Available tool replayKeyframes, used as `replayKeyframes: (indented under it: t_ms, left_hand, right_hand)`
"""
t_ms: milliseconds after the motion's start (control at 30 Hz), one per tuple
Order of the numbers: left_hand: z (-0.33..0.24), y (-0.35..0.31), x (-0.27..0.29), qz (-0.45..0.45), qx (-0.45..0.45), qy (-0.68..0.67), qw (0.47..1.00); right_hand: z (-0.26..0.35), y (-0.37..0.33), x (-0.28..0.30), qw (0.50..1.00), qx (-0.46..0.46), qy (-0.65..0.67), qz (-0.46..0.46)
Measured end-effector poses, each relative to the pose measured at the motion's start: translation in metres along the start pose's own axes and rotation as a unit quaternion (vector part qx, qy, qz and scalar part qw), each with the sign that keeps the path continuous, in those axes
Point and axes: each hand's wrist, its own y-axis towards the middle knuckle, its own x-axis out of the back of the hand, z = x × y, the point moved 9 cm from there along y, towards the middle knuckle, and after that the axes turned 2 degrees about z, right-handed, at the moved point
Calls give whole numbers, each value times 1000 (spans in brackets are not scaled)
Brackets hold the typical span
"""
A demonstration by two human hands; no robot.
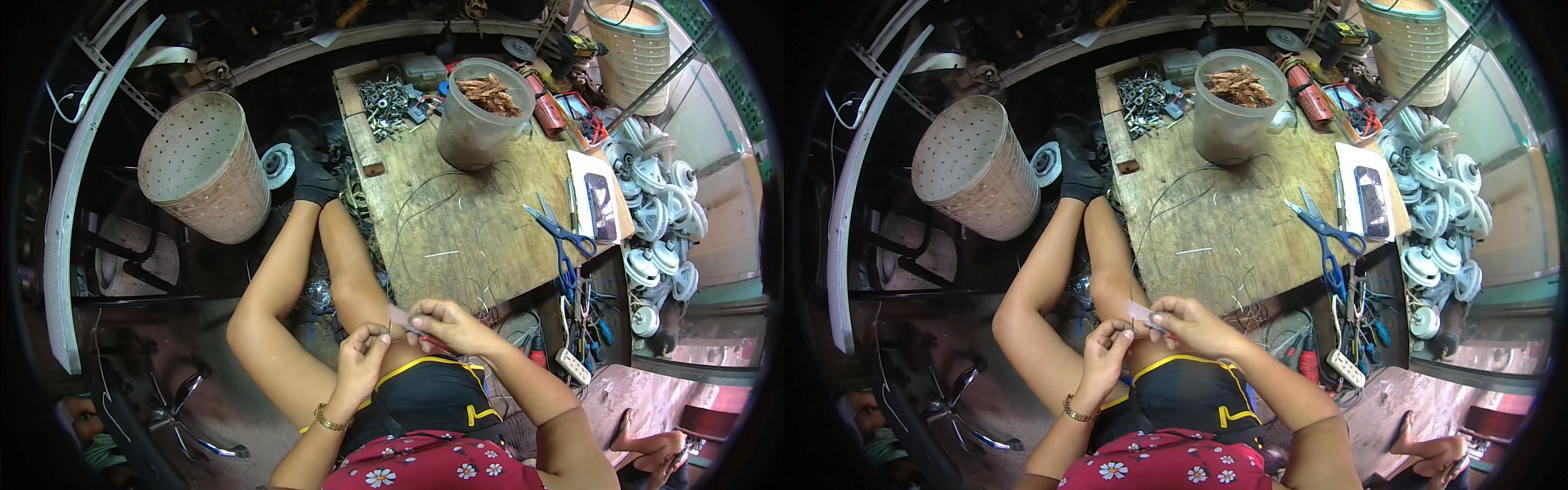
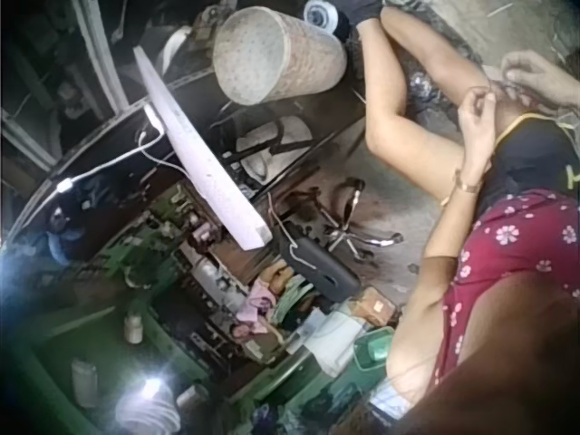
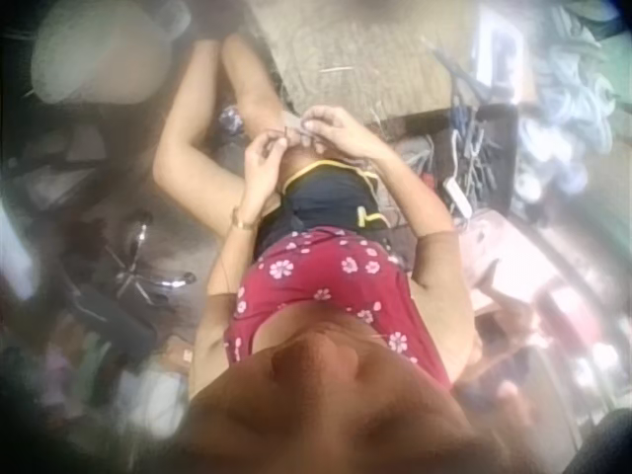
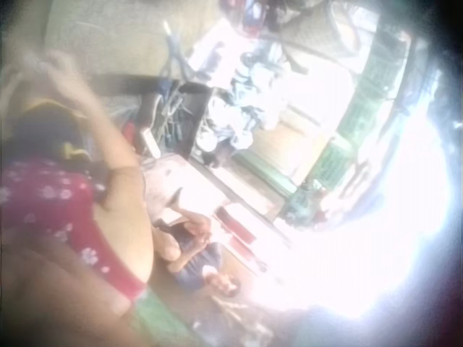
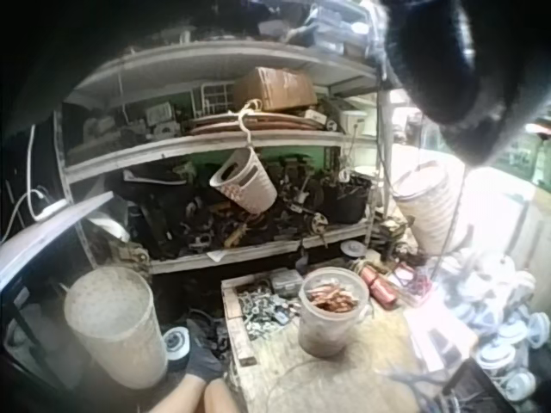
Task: The person winds thin copper wire around a small rectangular component by hand and secures it with pieces of adhesive tape using a utility knife.
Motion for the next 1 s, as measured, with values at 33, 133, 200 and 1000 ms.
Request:
replayKeyframes:
  t_ms: [33, 133, 200, 1000]
  left_hand:
    - [-7, -2, 2, -8, -28, 1, 1000]
    - [-25, -9, 2, 10, -33, -2, 999]
    - [-24, -11, 6, 20, -52, 35, 998]
    - [-6, -44, 31, 83, 7, 18, 996]
  right_hand:
    - [-7, 4, -8, 999, -36, 18, 9]
    - [5, 8, -28, 1000, 3, -9, 23]
    - [6, 10, -33, 999, 12, -36, 36]
    - [-9, 21, -71, 991, -29, -6, 132]
